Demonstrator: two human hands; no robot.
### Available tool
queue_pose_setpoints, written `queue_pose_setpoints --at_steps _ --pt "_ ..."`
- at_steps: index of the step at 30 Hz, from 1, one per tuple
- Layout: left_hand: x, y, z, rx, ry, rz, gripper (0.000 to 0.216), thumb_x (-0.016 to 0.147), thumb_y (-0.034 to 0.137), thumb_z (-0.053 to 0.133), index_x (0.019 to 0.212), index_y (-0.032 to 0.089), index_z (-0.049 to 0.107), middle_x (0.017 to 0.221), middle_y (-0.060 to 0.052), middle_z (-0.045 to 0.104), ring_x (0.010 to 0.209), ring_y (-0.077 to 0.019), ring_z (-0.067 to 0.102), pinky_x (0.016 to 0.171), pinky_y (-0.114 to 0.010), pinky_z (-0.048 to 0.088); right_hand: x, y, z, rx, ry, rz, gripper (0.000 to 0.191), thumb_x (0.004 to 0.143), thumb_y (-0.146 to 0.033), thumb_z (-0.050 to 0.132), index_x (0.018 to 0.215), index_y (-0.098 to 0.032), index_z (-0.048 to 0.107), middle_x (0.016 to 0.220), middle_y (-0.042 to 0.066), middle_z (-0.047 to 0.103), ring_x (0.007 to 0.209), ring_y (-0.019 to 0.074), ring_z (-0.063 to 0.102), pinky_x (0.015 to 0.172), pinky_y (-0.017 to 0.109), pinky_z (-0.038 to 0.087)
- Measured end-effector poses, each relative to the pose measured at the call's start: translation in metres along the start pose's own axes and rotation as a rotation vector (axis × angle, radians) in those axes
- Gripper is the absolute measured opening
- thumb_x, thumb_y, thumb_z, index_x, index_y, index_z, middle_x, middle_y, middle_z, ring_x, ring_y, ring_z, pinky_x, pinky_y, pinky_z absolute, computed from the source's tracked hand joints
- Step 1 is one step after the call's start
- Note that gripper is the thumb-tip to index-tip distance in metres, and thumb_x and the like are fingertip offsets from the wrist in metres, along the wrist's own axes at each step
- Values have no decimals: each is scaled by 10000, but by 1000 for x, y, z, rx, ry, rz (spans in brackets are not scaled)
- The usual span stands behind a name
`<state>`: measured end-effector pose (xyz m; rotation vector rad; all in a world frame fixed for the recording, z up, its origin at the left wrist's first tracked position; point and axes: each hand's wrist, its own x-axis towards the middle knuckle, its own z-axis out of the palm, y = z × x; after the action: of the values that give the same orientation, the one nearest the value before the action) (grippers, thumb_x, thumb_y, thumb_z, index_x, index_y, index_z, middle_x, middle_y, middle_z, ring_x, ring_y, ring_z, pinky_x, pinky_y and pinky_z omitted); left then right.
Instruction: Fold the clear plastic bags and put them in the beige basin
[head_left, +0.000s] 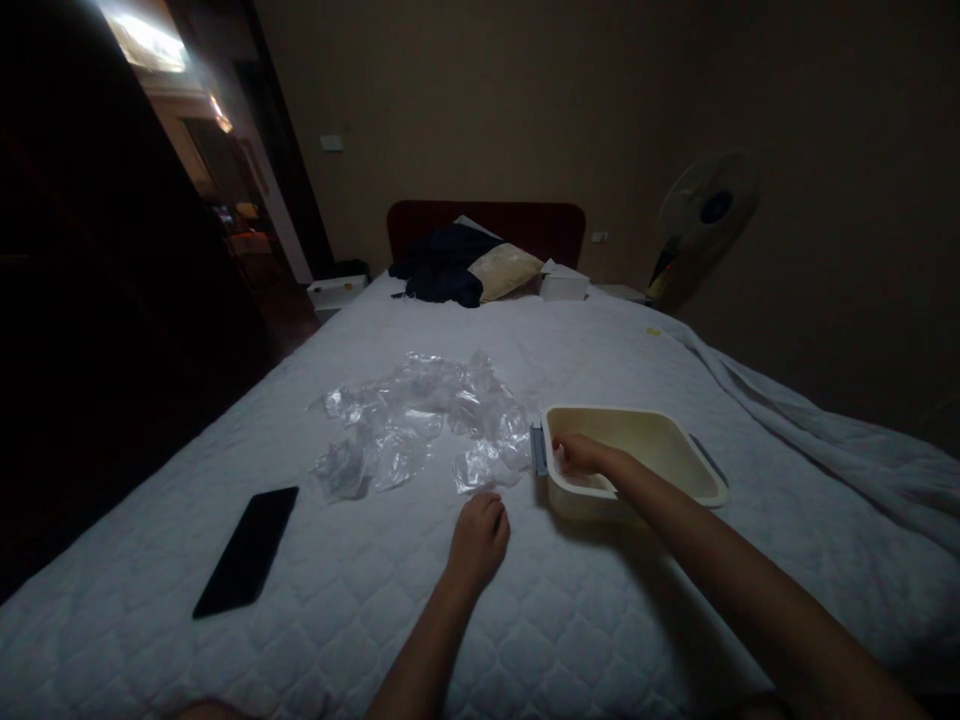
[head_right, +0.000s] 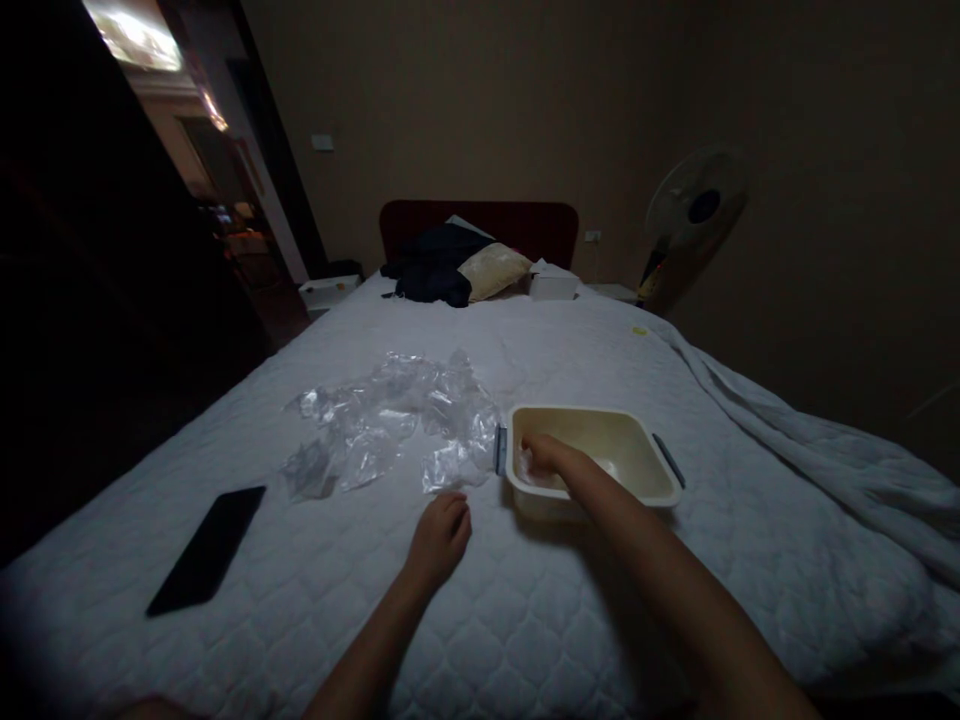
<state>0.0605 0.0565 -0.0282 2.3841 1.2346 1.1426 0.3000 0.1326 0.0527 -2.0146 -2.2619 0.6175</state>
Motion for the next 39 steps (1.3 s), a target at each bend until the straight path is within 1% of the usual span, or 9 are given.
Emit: queue_pose_setpoints --at_steps 9,15,18,20,24,28,31,33,39 --pt "-1 -1 3 19 1 -5 165 798 152 419 847 163 576 943 -88 581 915 -195 519 826 -357 423 -7 0 -18 100 108 -43 352 559 -81 673 903 -136 623 738 46 663 623 154 593 538 221 431" --pt "-1 0 1 7 -4 -10 160 785 137 427 835 164 576 935 -87 585 906 -193 522 813 -352 429 -22 -30 -46 163 393 -112 203 722 -107 516 907 -133 596 788 56 628 698 139 572 639 241 435" --pt "-1 2 -1 -11 7 -6 163 780 128 426 833 164 576 935 -90 588 909 -191 522 819 -352 426 -28 -63 -45 217 608 -260 193 746 -124 490 915 -153 580 789 43 606 699 132 561 663 246 435" --pt "-1 5 -4 -37 39 -22 167 782 125 420 837 163 573 924 -89 588 900 -184 523 814 -340 429 -31 -86 -35 241 662 -376 183 749 -134 492 908 -163 577 799 38 594 697 130 559 662 247 439" --pt "-4 1 -21 -55 154 -130 177 788 122 401 832 165 567 850 -73 582 832 -175 528 757 -323 437 -31 -118 5 245 567 -480 196 772 -161 479 947 -159 566 857 51 589 710 129 567 675 250 451" --pt "-14 -24 -55 28 189 -189 168 779 142 415 830 159 574 834 -77 579 828 -193 525 772 -348 416 -22 -128 59 193 505 -449 255 782 -183 480 1025 -161 551 982 81 598 902 175 558 801 296 433" --pt "-25 -49 -80 38 234 -266 167 782 179 419 820 156 580 841 -80 581 841 -200 524 769 -340 412 -14 -131 99 138 622 -343 326 792 -188 468 1111 -142 514 1132 130 546 1056 219 485 893 350 375" --pt "-31 -60 -90 -16 269 -363 168 784 207 418 788 161 580 795 -64 579 781 -189 531 713 -313 424 -10 -133 119 121 653 -293 310 791 -168 461 1092 -141 529 1103 133 567 1029 227 503 874 356 380" --pt "-39 -59 -90 -85 301 -407 158 782 232 436 767 175 583 776 -52 571 760 -184 529 694 -306 427 -14 -135 137 140 686 -302 208 796 -110 418 876 -183 595 888 91 636 863 226 554 809 364 385"
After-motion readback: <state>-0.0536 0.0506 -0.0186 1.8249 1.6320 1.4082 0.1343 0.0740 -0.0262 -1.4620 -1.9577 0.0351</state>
